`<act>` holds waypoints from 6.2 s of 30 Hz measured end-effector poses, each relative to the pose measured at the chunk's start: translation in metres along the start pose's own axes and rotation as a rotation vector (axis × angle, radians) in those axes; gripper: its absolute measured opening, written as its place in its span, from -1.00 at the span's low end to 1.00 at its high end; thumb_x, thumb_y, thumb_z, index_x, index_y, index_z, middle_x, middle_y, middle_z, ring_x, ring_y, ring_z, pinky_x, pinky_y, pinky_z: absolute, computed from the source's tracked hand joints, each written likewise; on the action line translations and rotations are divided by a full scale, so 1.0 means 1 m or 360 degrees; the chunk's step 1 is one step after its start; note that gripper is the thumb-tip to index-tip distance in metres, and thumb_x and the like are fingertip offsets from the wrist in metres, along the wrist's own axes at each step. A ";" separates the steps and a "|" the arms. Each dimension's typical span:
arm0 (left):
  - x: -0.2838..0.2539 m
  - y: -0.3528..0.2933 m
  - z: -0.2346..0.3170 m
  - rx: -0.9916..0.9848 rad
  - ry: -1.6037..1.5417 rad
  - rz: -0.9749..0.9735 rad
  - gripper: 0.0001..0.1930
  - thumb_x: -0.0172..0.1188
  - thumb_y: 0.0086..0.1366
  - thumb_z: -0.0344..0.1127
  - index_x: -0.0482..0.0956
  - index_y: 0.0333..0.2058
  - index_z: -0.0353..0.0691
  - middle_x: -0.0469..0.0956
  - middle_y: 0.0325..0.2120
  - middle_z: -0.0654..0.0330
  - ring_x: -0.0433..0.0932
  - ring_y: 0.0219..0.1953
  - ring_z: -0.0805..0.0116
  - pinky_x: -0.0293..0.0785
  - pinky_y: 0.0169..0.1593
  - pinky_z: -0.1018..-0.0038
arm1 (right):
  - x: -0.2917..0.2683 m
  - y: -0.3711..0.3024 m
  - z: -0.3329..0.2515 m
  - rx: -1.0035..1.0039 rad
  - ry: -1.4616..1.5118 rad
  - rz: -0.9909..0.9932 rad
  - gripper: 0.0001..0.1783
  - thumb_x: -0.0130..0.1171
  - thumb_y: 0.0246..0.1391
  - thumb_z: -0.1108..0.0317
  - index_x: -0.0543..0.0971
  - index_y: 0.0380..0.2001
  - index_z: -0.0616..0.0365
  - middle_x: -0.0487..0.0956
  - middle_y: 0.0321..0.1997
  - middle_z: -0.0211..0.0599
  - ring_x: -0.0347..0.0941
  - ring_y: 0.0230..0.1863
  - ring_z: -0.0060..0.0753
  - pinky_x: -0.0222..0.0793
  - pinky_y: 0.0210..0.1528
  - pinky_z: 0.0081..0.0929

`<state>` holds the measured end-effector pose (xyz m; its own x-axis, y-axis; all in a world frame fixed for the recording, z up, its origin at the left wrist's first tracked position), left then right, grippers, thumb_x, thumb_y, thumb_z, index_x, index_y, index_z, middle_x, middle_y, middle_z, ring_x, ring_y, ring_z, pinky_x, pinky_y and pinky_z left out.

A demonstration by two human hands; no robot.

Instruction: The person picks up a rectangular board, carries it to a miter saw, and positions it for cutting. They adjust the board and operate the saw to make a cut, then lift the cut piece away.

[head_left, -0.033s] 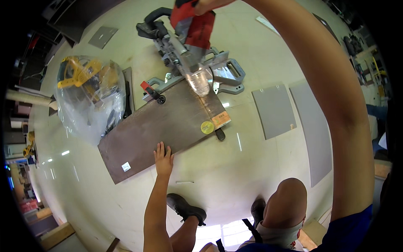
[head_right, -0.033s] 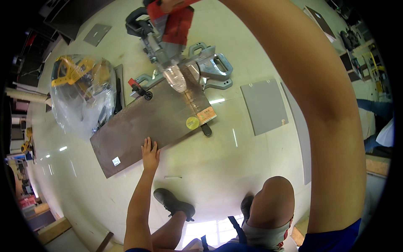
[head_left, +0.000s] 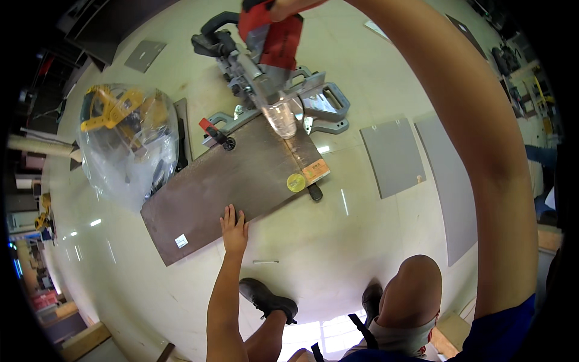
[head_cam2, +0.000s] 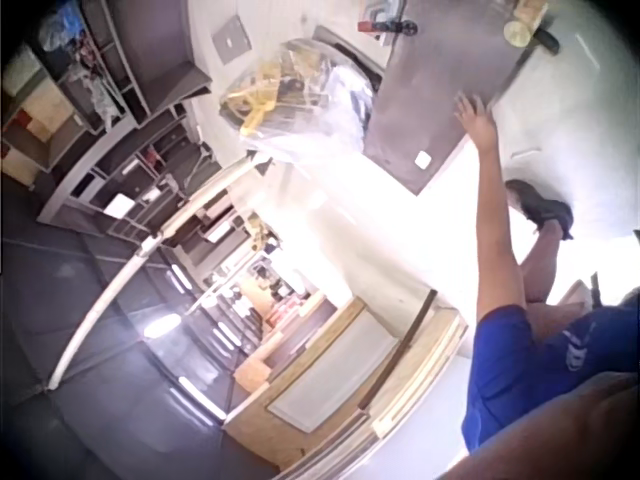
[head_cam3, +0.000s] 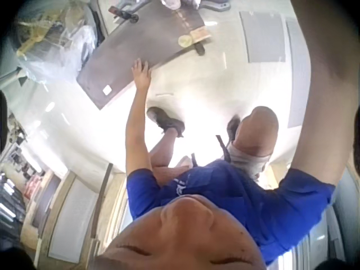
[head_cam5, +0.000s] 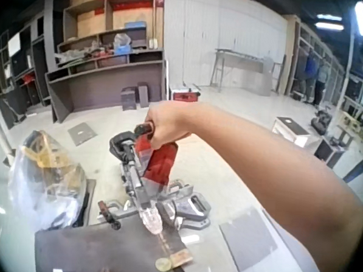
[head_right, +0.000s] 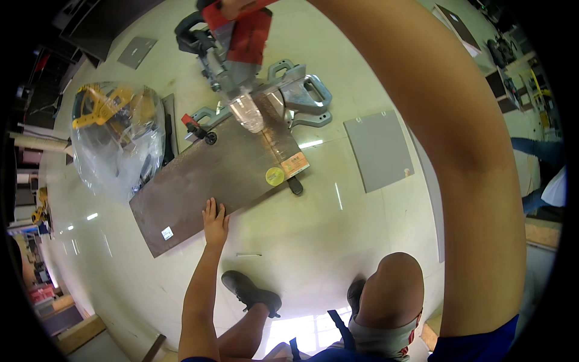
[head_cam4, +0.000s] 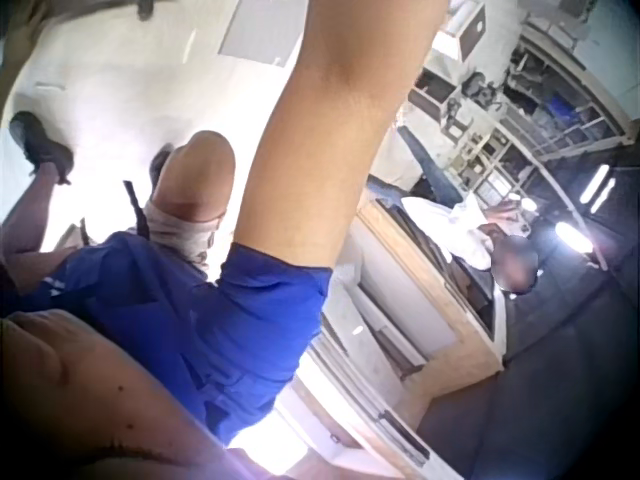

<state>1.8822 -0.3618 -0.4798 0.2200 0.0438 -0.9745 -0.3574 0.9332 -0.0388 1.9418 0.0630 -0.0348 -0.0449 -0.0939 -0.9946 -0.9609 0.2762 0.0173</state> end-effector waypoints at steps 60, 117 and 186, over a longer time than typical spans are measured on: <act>-0.125 0.265 -0.114 -0.0569 -0.1121 0.0503 -0.42 0.16 0.30 0.03 0.49 0.00 -0.46 0.58 -0.08 -0.16 0.56 -0.02 -0.09 0.44 0.07 0.19 | -0.011 0.058 0.017 -0.0032 0.0109 0.0119 -0.79 0.19 -0.54 0.43 0.48 -0.66 0.28 0.39 -0.68 -0.02 0.31 -0.58 0.08 0.25 -0.47 -0.20; 0.091 -0.052 0.020 -0.2539 -0.2936 0.1135 -0.24 0.13 0.26 0.28 0.22 0.23 -0.14 0.30 0.15 0.14 0.39 0.13 0.26 0.52 0.00 0.25 | -0.027 0.046 0.030 -0.0039 0.0014 0.0392 -0.61 0.38 -0.28 0.14 0.67 -0.37 0.18 0.66 -0.33 -0.04 0.59 -0.25 -0.09 0.49 -0.18 -0.23; -0.092 -0.239 -0.214 -0.2394 -0.1303 0.1635 -0.62 0.01 0.44 0.00 0.35 0.01 -0.18 0.44 0.06 0.08 0.39 0.18 0.22 0.37 0.12 0.08 | 0.368 -0.143 0.002 0.0682 0.2208 0.0823 -0.53 0.37 0.08 0.05 0.47 -0.34 0.26 0.56 -0.39 -0.39 0.43 -0.32 -0.65 0.38 -0.25 -0.60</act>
<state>1.7531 -0.6655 -0.4279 -0.3960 0.7991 -0.4523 -0.8372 -0.5165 -0.1795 2.0634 -0.0089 -0.4037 -0.7812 -0.6242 -0.0108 -0.6239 0.7800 0.0474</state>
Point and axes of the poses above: each hand's wrist, its own y-axis towards the middle knuckle, its own x-axis out of the palm, z = x × y, the point moved 10 cm from there along y, towards the middle knuckle
